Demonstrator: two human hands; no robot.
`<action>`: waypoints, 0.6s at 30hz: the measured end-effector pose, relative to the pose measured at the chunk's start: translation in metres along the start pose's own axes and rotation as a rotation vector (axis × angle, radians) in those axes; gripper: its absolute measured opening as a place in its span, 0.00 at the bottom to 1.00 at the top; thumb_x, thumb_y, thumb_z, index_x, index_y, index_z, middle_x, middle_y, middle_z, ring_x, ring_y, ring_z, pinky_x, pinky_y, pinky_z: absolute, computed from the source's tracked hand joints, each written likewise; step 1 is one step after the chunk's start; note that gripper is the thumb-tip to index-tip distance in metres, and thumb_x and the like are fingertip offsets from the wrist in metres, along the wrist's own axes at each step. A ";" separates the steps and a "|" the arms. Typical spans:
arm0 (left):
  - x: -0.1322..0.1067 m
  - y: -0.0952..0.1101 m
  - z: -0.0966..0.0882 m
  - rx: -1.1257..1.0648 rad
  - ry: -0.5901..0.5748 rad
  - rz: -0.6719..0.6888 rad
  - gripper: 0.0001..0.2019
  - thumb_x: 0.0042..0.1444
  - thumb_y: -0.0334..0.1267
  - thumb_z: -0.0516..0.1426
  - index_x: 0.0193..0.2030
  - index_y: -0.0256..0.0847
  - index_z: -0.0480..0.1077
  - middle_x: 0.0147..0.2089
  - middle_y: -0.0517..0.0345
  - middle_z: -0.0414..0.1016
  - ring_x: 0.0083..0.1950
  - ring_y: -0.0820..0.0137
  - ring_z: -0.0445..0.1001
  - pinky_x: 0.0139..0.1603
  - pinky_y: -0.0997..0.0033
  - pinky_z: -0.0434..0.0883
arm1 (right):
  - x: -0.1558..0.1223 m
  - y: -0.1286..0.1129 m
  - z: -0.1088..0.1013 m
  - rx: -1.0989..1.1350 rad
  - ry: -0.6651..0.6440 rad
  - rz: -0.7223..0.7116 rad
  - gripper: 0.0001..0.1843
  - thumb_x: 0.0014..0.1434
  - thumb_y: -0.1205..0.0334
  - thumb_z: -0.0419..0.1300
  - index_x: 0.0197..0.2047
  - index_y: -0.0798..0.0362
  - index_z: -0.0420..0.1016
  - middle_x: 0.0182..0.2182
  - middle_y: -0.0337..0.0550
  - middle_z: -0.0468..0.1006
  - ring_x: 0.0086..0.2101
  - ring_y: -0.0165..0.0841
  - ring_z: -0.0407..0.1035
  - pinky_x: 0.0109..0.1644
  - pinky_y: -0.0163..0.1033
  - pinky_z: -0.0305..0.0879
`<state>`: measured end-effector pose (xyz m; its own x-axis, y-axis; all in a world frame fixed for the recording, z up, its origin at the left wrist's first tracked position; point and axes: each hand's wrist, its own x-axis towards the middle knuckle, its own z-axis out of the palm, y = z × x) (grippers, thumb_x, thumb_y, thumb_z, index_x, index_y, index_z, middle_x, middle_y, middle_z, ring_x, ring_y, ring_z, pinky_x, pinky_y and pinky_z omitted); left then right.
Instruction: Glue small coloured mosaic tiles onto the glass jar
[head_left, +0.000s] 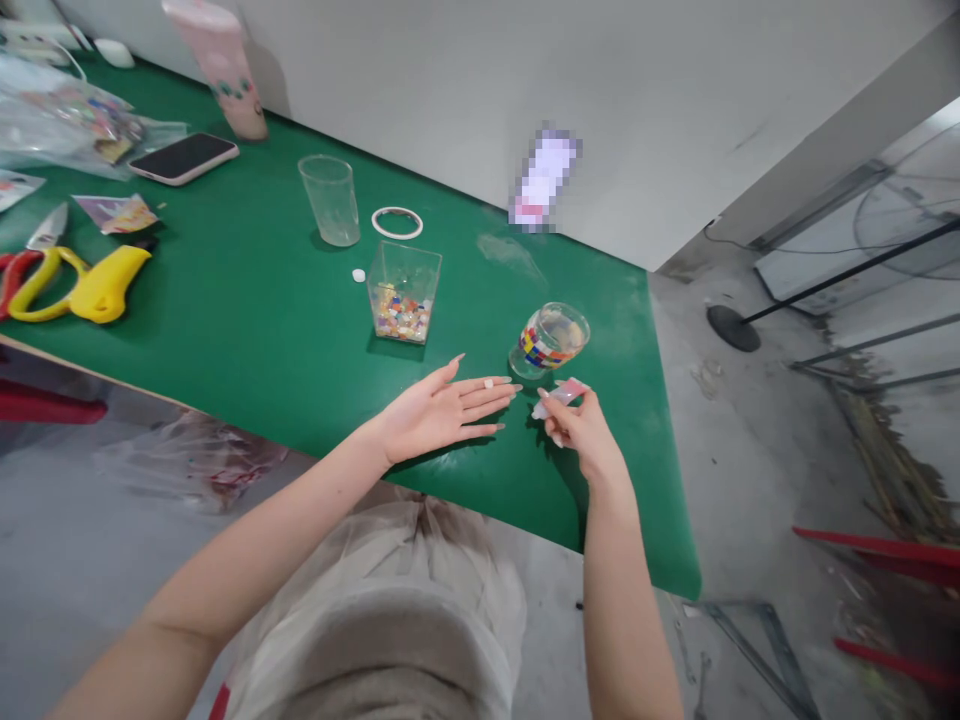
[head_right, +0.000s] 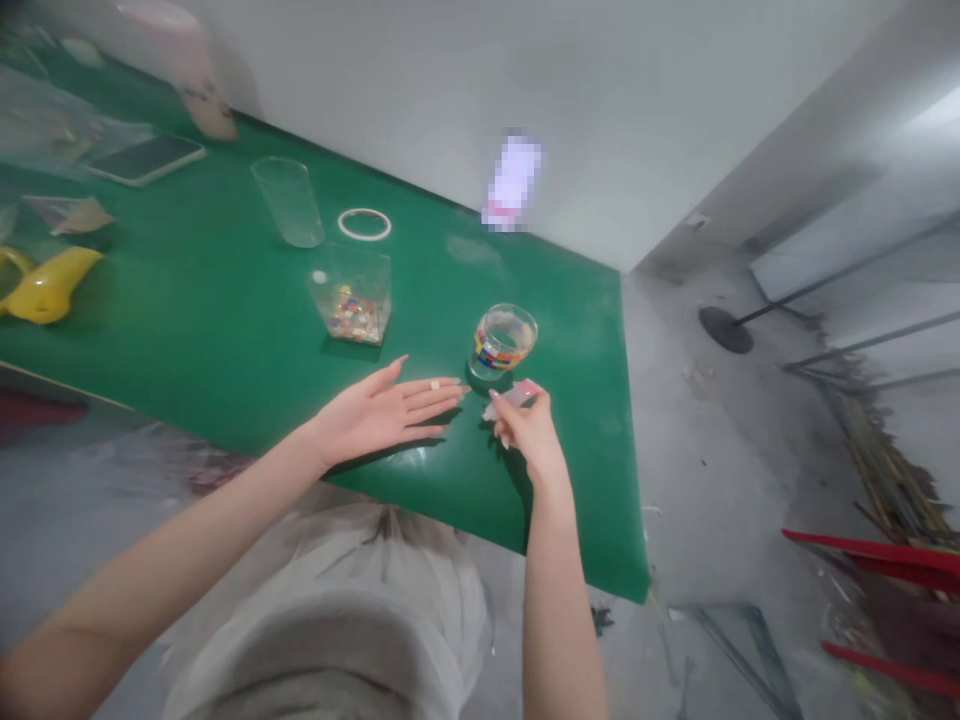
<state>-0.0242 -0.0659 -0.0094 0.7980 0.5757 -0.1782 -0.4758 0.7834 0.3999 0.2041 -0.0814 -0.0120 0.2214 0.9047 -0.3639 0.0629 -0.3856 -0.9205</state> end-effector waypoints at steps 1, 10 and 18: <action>0.000 0.000 0.000 -0.005 0.001 0.002 0.31 0.67 0.53 0.41 0.65 0.29 0.58 0.71 0.44 0.51 0.73 0.58 0.45 0.67 0.55 0.52 | 0.001 0.000 0.001 -0.032 -0.021 0.000 0.44 0.41 0.46 0.70 0.54 0.54 0.54 0.13 0.28 0.71 0.12 0.24 0.57 0.15 0.26 0.51; 0.000 0.000 0.001 0.008 0.006 0.015 0.29 0.67 0.51 0.41 0.62 0.29 0.62 0.70 0.43 0.53 0.73 0.57 0.46 0.67 0.55 0.51 | 0.010 -0.006 -0.007 -0.583 0.033 -0.123 0.50 0.51 0.42 0.62 0.67 0.61 0.48 0.11 0.28 0.67 0.15 0.32 0.63 0.21 0.35 0.60; -0.001 0.000 0.000 0.030 -0.032 0.004 0.30 0.67 0.52 0.41 0.65 0.29 0.59 0.71 0.43 0.52 0.73 0.56 0.44 0.67 0.53 0.51 | 0.034 -0.015 -0.034 -0.553 0.156 -0.409 0.52 0.37 0.43 0.71 0.62 0.55 0.60 0.58 0.59 0.66 0.59 0.49 0.61 0.62 0.56 0.58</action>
<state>-0.0248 -0.0662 -0.0095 0.8079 0.5704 -0.1482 -0.4678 0.7736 0.4274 0.2440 -0.0513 -0.0055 0.2092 0.9761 0.0585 0.6471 -0.0934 -0.7566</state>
